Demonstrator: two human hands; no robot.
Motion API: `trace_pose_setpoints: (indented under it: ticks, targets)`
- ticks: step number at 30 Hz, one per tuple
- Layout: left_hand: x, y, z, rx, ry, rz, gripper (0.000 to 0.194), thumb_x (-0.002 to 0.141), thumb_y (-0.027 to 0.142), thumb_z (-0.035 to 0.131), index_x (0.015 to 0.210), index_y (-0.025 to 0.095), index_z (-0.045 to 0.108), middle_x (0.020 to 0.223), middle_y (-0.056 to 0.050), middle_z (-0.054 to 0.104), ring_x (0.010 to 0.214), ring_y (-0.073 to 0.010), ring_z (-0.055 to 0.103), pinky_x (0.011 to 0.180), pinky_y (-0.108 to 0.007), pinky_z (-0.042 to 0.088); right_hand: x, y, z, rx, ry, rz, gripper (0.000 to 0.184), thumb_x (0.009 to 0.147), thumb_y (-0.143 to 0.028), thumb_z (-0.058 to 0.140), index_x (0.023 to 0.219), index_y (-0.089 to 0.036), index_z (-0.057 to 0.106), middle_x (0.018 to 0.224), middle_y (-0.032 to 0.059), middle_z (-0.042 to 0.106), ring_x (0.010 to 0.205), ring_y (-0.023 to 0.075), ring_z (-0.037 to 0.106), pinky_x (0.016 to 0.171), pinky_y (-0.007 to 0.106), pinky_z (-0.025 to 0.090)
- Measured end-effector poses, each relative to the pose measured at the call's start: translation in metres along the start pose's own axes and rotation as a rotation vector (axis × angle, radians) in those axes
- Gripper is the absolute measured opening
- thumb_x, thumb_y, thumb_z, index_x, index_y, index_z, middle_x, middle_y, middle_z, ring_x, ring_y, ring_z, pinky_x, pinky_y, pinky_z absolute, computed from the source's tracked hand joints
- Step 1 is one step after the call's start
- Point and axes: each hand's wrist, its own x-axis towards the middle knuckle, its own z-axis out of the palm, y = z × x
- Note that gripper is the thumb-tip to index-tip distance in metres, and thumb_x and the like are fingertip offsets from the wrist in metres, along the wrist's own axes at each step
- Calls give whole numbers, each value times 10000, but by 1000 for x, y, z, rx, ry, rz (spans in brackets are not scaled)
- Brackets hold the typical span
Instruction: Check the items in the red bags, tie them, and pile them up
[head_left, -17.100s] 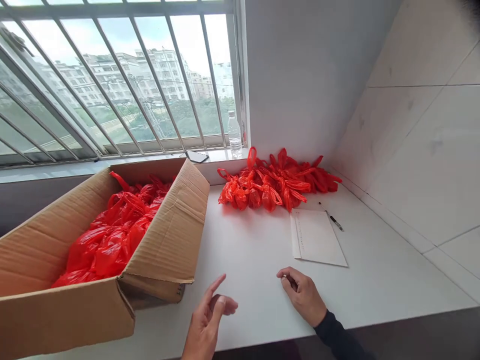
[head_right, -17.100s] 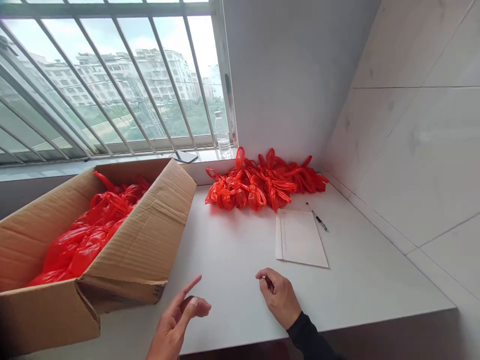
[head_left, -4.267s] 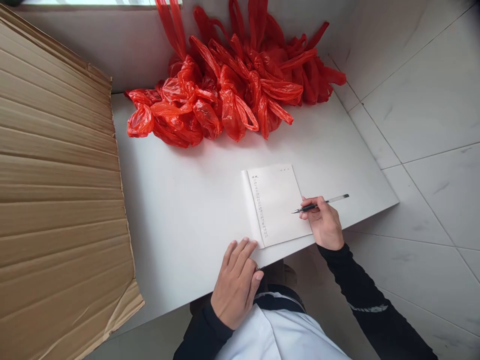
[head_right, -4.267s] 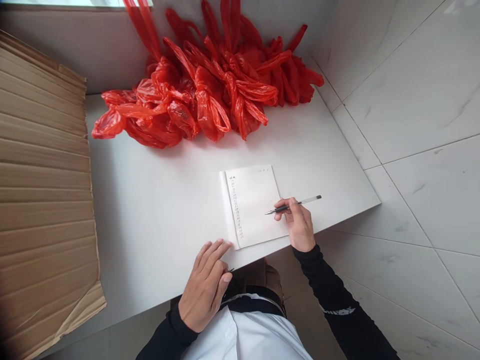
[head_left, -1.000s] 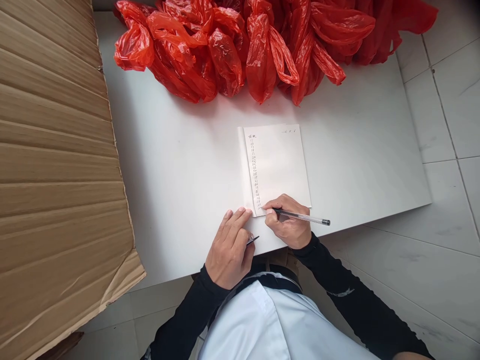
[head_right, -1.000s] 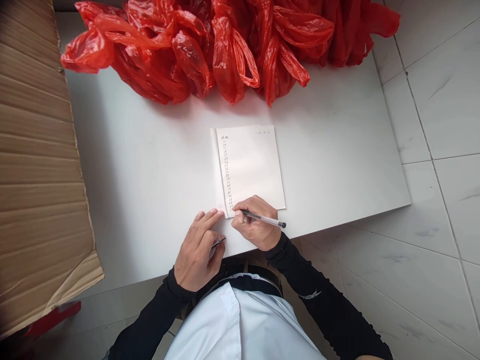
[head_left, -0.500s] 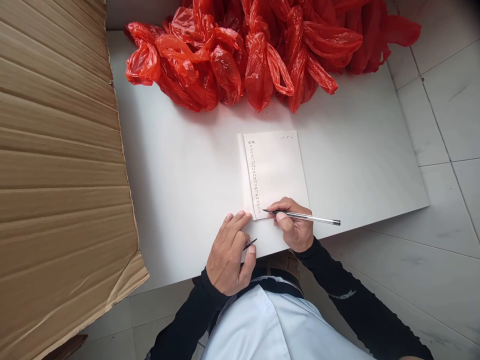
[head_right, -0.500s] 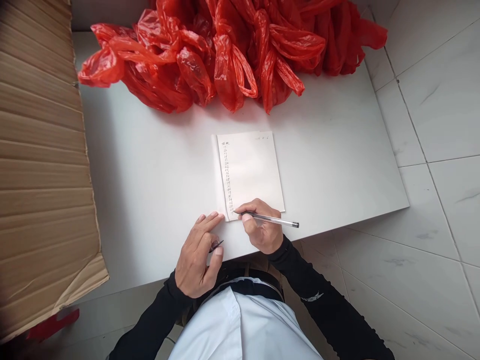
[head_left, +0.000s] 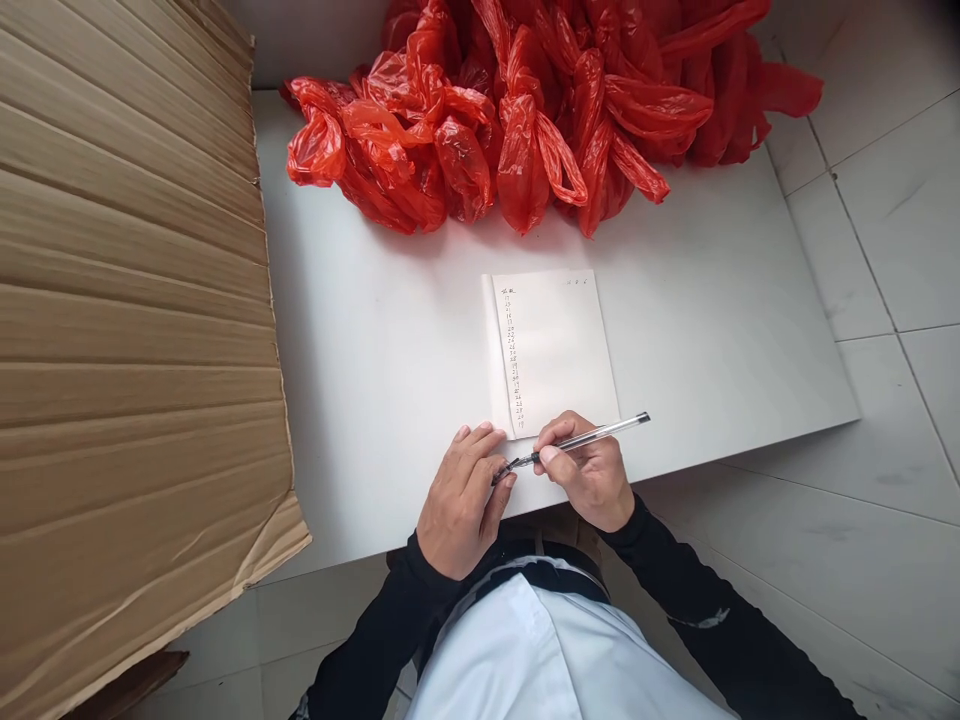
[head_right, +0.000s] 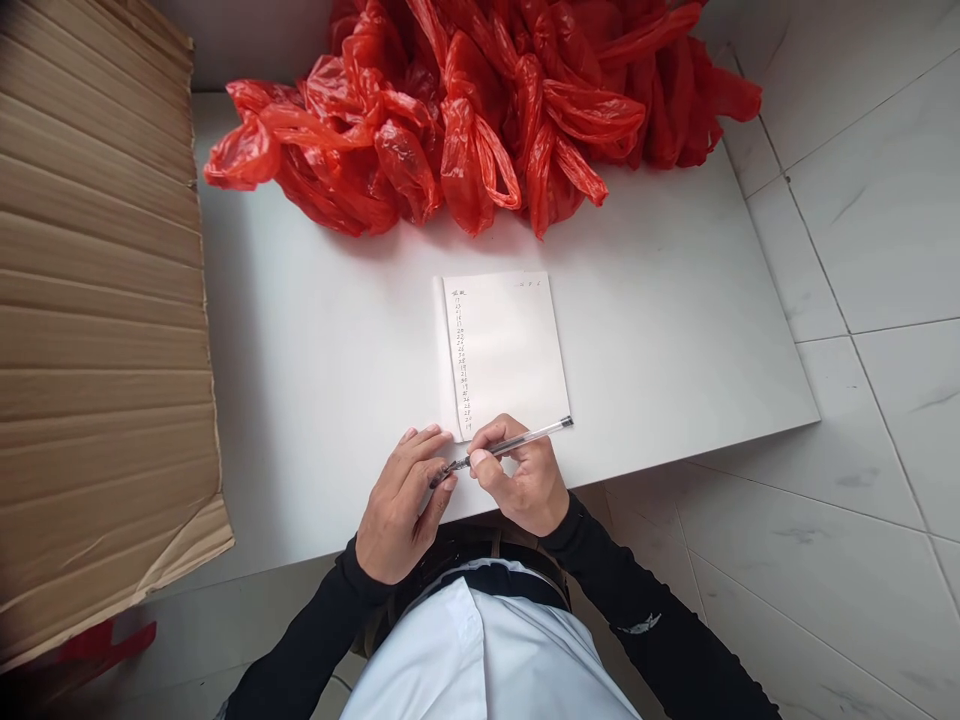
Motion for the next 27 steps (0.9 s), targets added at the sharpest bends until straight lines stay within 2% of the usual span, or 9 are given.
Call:
trace_pose_setpoints:
  ticks: [6, 10, 13, 16, 18, 20, 25, 27]
  targets:
    - [1, -1, 0, 19, 16, 42, 248, 893, 51, 627, 1115, 144, 567, 1282, -171, 635, 1330, -291, 520, 1149, -567, 403, 0, -4, 3, -89, -120, 43, 63, 853, -162, 609, 823, -202, 648, 748, -16, 629, 655, 123, 591, 631, 252, 469]
    - [2, -2, -3, 20, 28, 78, 290, 897, 59, 621, 1170, 143, 575, 1256, -158, 649, 1310, -292, 529, 1141, -562, 403, 0, -5, 3, -16, -206, 97, 70, 892, -243, 637, 864, -190, 672, 800, 0, 638, 637, 108, 563, 618, 246, 451]
    - [0, -1, -6, 8, 18, 101, 245, 920, 97, 600, 1160, 136, 575, 1174, -144, 666, 1281, -292, 533, 1130, -551, 402, 1, -4, 3, 129, -292, 114, 311, 996, -400, 512, 972, -172, 721, 752, 18, 652, 606, 109, 569, 612, 257, 445]
    - [-2, 2, -9, -14, 4, 120, 112, 987, 164, 481, 1052, 139, 568, 991, -113, 654, 1123, -265, 581, 1083, -532, 429, -1, -3, 6, 214, -351, 158, 497, 1047, -466, 372, 1020, -143, 749, 640, 18, 626, 569, 107, 570, 585, 250, 426]
    - [-3, 5, -10, -20, 1, 117, 208, 1030, 222, 365, 1027, 134, 554, 909, -103, 610, 998, -248, 574, 1016, -515, 464, -5, -2, 10, 232, -369, 195, 498, 1041, -479, 397, 1045, -134, 756, 595, 13, 613, 542, 101, 556, 562, 241, 414]
    - [-4, 8, -10, -16, -6, 103, 292, 1047, 259, 294, 1072, 114, 546, 898, -110, 580, 965, -252, 542, 954, -494, 482, -11, 0, 14, 249, -370, 218, 499, 1037, -487, 406, 1097, -130, 749, 566, 12, 615, 508, 96, 534, 533, 232, 409]
    - [2, 16, -7, -30, -22, 100, 339, 1057, 257, 244, 1226, 96, 490, 968, -117, 587, 984, -247, 512, 939, -467, 464, -20, 0, 20, 359, -322, 238, 522, 1032, -514, 394, 1239, -134, 685, 554, 8, 635, 436, 94, 525, 459, 214, 409]
    - [9, 20, -8, -39, -41, 83, 306, 1054, 235, 260, 1196, 115, 504, 977, -104, 591, 993, -237, 518, 976, -466, 445, -15, -5, 18, 337, -328, 244, 528, 1032, -520, 383, 1214, -135, 694, 529, -3, 613, 431, 100, 539, 462, 216, 415]
